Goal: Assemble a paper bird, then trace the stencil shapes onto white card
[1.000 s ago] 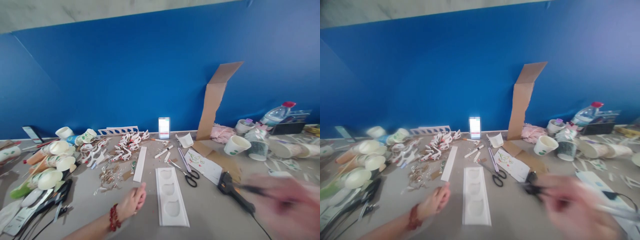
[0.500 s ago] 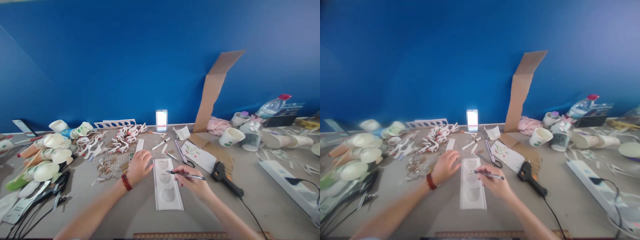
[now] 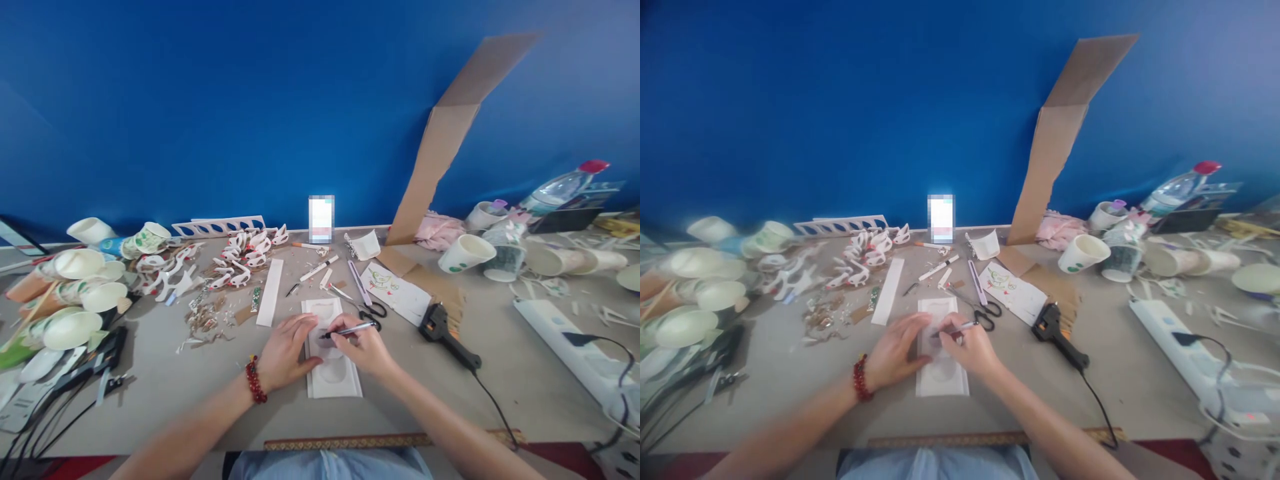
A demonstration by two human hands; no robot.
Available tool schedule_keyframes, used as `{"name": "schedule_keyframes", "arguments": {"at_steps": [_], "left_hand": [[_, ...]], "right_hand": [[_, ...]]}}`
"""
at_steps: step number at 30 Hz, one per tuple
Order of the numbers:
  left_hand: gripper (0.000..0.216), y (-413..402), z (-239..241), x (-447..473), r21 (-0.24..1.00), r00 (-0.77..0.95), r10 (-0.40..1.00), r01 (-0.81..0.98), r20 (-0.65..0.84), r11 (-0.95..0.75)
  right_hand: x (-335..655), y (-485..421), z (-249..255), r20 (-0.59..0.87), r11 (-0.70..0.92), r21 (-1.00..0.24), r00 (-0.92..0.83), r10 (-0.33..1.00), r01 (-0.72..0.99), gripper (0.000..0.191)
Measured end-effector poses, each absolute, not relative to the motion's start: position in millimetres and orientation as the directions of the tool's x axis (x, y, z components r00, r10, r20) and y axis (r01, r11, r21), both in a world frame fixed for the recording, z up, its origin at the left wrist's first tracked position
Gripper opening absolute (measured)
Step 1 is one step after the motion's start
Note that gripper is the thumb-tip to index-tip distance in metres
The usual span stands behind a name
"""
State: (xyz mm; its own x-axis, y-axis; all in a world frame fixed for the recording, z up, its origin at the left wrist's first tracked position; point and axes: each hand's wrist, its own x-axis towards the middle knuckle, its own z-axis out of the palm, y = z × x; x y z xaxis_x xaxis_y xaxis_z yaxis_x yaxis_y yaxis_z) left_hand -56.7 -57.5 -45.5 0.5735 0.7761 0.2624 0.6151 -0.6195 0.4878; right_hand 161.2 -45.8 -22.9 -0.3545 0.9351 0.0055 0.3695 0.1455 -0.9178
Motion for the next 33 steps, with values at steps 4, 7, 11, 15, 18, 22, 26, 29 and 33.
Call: {"name": "schedule_keyframes", "arguments": {"at_steps": [4,7,11,15,18,22,26,29,33], "left_hand": [[0.066,-57.0,-46.9,-57.3,0.481,0.580,0.772,0.615,0.261,-0.625],[0.067,-56.4,-48.2,-57.0,0.480,0.576,0.772,0.615,0.269,-0.626],[0.068,-56.2,-48.8,-56.8,0.498,0.572,0.775,0.606,0.271,-0.621],[0.070,-56.0,-48.2,-56.8,0.509,0.568,0.777,0.601,0.271,-0.616],[0.069,-55.8,-47.1,-56.8,0.515,0.567,0.779,0.598,0.269,-0.614],[0.070,-56.2,-46.7,-57.0,0.512,0.572,0.775,0.598,0.267,-0.617],[0.070,-56.5,-48.4,-57.3,0.505,0.574,0.777,0.606,0.257,-0.615],[0.069,-56.3,-48.9,-57.2,0.500,0.576,0.775,0.607,0.259,-0.618],[0.067,-55.6,-46.7,-56.6,0.505,0.576,0.779,0.609,0.249,-0.612]], "right_hand": [[157.0,-44.4,-29.1,0.027,0.188,-0.882,-0.353,0.935,0.433,0.007],[154.3,-44.8,-33.7,0.028,0.206,-0.858,-0.357,0.934,0.471,0.008],[154.1,-47.3,-38.2,0.070,0.251,-0.833,-0.356,0.932,0.493,0.010],[154.3,-49.8,-40.2,0.108,0.285,-0.822,-0.357,0.928,0.493,0.013],[152.8,-50.9,-40.5,0.147,0.318,-0.818,-0.359,0.922,0.480,0.012],[149.9,-52.0,-39.3,0.201,0.366,-0.803,-0.365,0.909,0.470,0.011],[147.9,-52.6,-37.8,0.228,0.400,-0.785,-0.381,0.896,0.473,0.011],[147.7,-53.3,-38.3,0.228,0.411,-0.769,-0.391,0.892,0.489,0.010],[148.3,-55.9,-38.9,0.225,0.420,-0.762,-0.407,0.885,0.492,0.010]]}}
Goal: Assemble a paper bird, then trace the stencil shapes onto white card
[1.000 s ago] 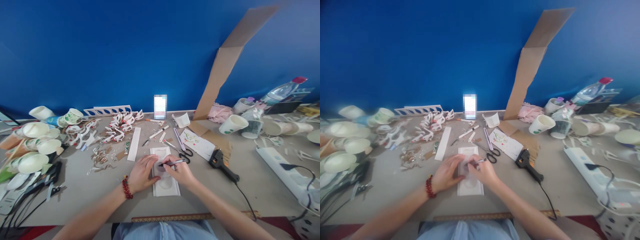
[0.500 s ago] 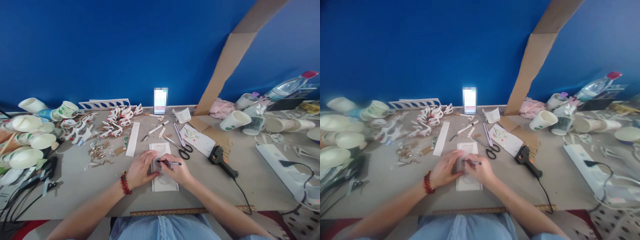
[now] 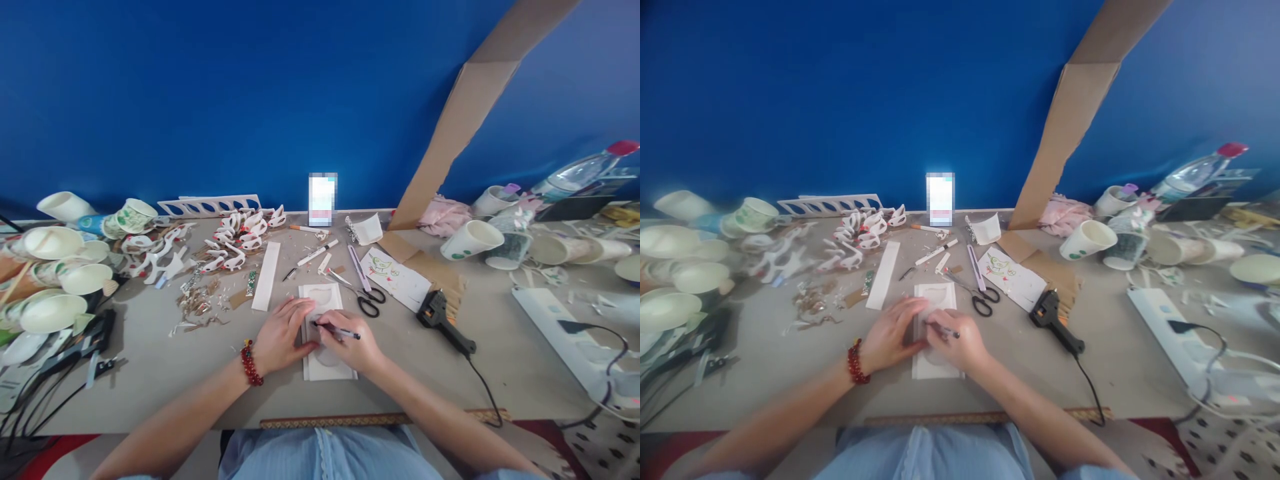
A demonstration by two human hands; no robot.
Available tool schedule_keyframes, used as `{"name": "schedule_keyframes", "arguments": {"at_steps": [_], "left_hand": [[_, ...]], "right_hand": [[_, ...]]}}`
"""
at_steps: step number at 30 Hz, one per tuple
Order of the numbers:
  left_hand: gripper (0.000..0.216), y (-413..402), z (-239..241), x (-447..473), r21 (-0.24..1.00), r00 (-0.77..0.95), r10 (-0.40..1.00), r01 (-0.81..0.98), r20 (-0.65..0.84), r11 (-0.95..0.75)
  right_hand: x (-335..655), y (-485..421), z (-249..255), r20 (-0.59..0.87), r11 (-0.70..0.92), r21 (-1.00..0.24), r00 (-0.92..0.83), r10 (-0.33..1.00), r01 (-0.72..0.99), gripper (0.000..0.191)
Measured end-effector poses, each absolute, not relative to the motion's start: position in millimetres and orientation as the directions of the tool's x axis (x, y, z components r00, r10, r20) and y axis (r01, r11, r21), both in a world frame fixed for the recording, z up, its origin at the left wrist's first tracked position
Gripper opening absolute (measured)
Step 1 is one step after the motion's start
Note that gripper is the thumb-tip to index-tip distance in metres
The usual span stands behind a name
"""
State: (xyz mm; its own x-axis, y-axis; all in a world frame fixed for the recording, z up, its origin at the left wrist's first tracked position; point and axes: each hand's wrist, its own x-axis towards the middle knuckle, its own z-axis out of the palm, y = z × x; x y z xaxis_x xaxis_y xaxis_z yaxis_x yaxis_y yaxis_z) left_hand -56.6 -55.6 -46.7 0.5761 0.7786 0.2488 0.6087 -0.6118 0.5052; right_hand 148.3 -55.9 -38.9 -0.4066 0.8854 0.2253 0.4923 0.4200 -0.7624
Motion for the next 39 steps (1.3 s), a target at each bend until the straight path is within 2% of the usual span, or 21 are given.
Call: {"name": "schedule_keyframes", "arguments": {"at_steps": [10,19,39], "left_hand": [[0.062,-54.3,-44.0,-56.9,0.474,0.606,0.765,0.619,0.219,-0.626],[0.061,-50.5,-42.2,-56.1,0.473,0.621,0.767,0.633,0.162,-0.613],[0.061,-48.3,-39.2,-56.7,0.486,0.625,0.766,0.628,0.150,-0.608]], "right_hand": [[152.6,-51.5,-30.6,0.085,0.295,-0.844,-0.433,0.898,0.448,0.011],[159.7,-33.7,-24.6,-0.152,0.097,-0.883,-0.475,0.867,0.459,0.011],[169.7,18.7,-1.6,-0.316,0.187,-0.792,-0.653,0.689,0.581,0.015]]}}
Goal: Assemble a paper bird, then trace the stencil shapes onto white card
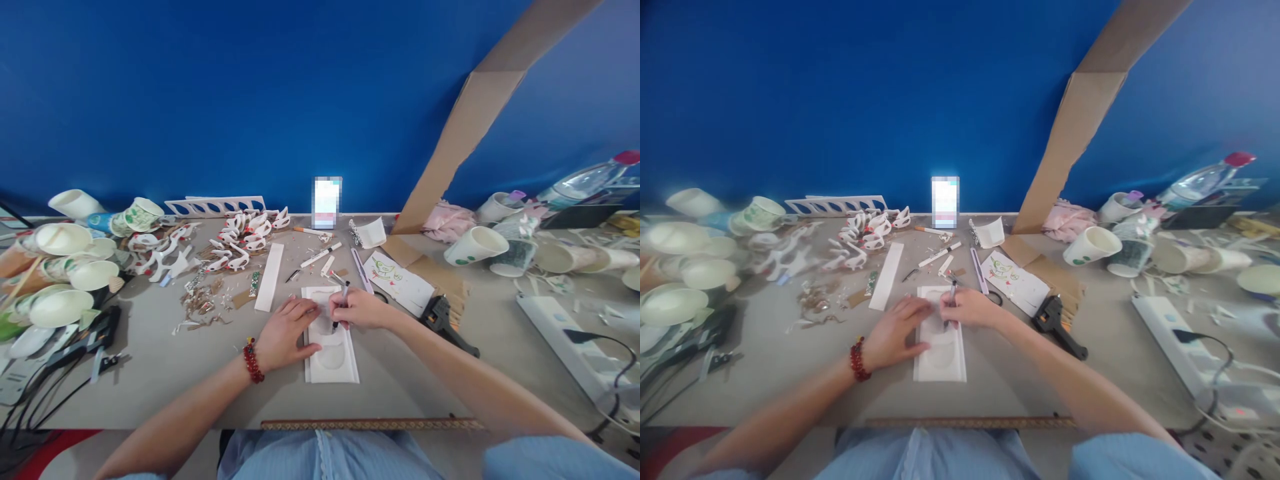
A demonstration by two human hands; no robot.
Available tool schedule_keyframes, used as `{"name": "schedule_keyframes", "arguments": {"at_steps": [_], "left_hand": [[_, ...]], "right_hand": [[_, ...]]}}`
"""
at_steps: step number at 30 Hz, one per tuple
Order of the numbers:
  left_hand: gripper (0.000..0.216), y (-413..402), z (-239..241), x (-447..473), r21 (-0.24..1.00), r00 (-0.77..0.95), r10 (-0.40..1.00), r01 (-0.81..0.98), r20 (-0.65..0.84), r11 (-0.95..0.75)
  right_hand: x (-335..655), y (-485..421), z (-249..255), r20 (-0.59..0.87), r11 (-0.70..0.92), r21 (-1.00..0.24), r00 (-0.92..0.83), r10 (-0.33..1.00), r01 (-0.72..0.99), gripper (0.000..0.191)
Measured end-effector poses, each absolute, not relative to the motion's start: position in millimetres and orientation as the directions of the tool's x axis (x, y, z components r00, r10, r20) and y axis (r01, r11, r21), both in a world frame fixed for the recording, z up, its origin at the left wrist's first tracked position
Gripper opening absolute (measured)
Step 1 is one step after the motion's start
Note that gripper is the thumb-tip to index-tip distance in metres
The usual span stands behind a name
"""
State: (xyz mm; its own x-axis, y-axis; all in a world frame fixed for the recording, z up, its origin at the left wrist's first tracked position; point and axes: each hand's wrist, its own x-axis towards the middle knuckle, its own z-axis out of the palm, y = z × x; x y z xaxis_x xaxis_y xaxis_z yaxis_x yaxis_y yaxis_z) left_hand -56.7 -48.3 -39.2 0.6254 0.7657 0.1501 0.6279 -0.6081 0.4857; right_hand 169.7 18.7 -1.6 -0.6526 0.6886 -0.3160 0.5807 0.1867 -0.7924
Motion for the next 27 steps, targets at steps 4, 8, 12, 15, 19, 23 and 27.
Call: {"name": "schedule_keyframes", "arguments": {"at_steps": [4,8,12,15,19,23,27], "left_hand": [[0.060,-48.1,-36.9,-56.4,0.489,0.621,0.768,0.627,0.156,-0.607],[0.056,-48.4,-36.1,-56.0,0.490,0.620,0.768,0.625,0.160,-0.607],[0.053,-49.0,-37.6,-55.9,0.493,0.616,0.773,0.631,0.151,-0.599],[0.056,-49.4,-39.1,-55.9,0.483,0.618,0.772,0.636,0.147,-0.602],[0.057,-49.6,-39.0,-55.4,0.474,0.618,0.774,0.645,0.138,-0.599],[0.058,-50.0,-39.4,-55.3,0.468,0.616,0.775,0.648,0.142,-0.601],[0.060,-50.1,-43.0,-56.6,0.462,0.617,0.771,0.643,0.158,-0.610]], "right_hand": [[166.4,24.8,13.4,-0.328,0.266,-0.735,-0.670,0.666,0.624,0.017],[161.7,29.2,21.7,-0.287,0.360,-0.659,-0.663,0.692,0.661,0.017],[156.3,32.1,21.8,-0.202,0.452,-0.596,-0.668,0.716,0.664,0.019],[153.0,32.3,20.9,-0.154,0.511,-0.563,-0.690,0.707,0.649,0.020],[151.2,29.7,19.5,-0.119,0.557,-0.515,-0.698,0.706,0.652,0.019],[152.4,26.1,19.4,-0.099,0.565,-0.476,-0.680,0.727,0.674,0.024],[154.1,20.4,21.3,-0.077,0.533,-0.480,-0.639,0.765,0.697,0.016]]}}
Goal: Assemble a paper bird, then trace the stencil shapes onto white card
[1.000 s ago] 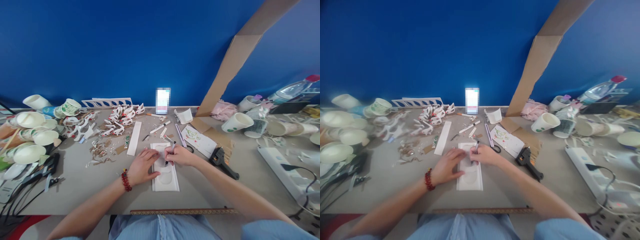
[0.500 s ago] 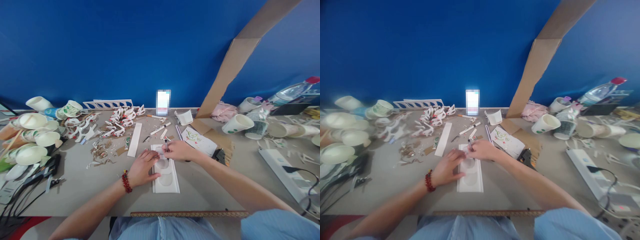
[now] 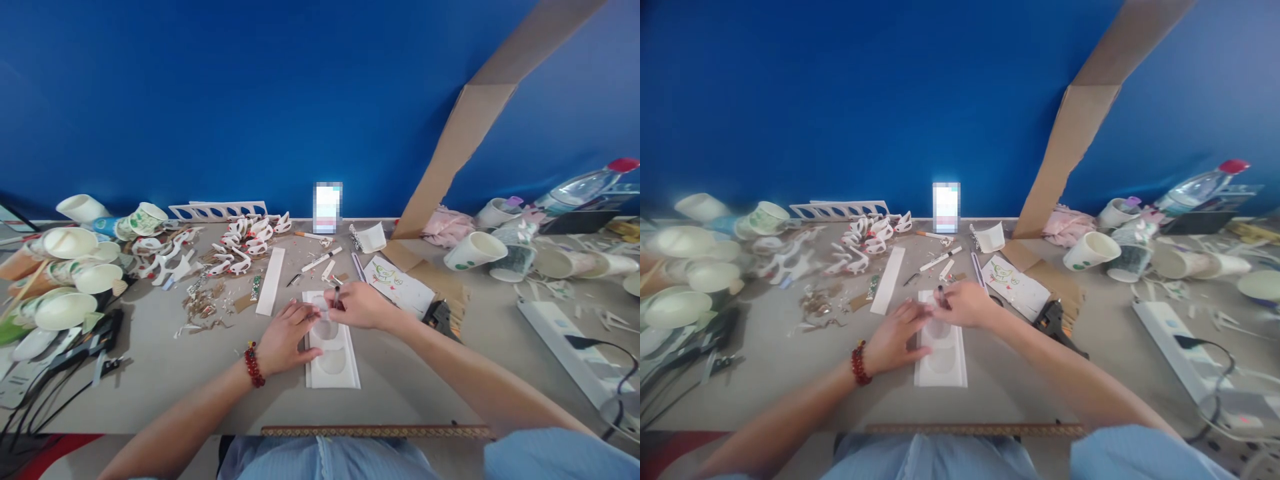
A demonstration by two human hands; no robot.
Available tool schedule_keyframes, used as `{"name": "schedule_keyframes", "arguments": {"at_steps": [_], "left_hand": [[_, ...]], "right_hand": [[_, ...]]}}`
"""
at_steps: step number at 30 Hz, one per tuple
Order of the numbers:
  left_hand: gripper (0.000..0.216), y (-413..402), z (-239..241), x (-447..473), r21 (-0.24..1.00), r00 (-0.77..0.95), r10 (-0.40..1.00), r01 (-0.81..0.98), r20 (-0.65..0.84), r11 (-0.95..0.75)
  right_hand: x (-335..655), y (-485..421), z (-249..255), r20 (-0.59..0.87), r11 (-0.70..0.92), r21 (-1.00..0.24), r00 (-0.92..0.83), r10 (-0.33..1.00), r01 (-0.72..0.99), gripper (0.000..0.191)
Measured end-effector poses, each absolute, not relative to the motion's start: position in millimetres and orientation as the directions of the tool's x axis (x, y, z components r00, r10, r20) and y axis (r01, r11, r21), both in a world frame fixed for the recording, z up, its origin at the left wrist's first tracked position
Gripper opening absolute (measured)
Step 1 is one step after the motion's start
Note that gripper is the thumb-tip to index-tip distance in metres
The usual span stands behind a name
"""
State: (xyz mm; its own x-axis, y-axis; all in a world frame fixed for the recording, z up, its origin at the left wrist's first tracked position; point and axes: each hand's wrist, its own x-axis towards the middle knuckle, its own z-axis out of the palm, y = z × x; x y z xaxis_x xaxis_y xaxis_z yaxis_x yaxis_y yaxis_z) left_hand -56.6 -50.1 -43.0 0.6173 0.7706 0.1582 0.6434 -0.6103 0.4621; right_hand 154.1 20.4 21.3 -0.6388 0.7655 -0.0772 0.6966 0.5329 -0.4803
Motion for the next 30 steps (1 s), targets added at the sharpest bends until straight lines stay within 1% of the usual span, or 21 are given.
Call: {"name": "schedule_keyframes", "arguments": {"at_steps": [1,3,6,8,14,30], "left_hand": [[0.061,-50.1,-43.9,-57.0,0.460,0.618,0.769,0.642,0.163,-0.613],[0.061,-49.9,-44.7,-57.5,0.462,0.620,0.767,0.638,0.166,-0.616],[0.060,-49.7,-43.3,-57.6,0.480,0.615,0.772,0.634,0.160,-0.606],[0.060,-49.9,-41.5,-57.5,0.491,0.611,0.777,0.635,0.152,-0.596],[0.060,-50.1,-38.9,-57.3,0.495,0.610,0.779,0.637,0.144,-0.591],[0.060,-50.1,-38.1,-56.6,0.493,0.617,0.774,0.634,0.143,-0.596]], "right_hand": [[154.4,17.7,20.4,-0.066,0.511,-0.512,-0.625,0.778,0.690,0.012],[155.1,10.6,14.9,-0.038,0.455,-0.618,-0.603,0.797,0.641,0.006],[157.1,-2.7,-2.3,0.035,0.376,-0.788,-0.575,0.817,0.487,0.007],[159.1,-10.9,-15.8,0.075,0.347,-0.844,-0.550,0.832,0.409,0.008],[162.3,-24.4,-39.4,0.115,0.337,-0.866,-0.507,0.854,0.371,0.009],[161.6,-24.8,-43.3,0.202,0.422,-0.837,-0.520,0.830,0.349,0.010]]}}
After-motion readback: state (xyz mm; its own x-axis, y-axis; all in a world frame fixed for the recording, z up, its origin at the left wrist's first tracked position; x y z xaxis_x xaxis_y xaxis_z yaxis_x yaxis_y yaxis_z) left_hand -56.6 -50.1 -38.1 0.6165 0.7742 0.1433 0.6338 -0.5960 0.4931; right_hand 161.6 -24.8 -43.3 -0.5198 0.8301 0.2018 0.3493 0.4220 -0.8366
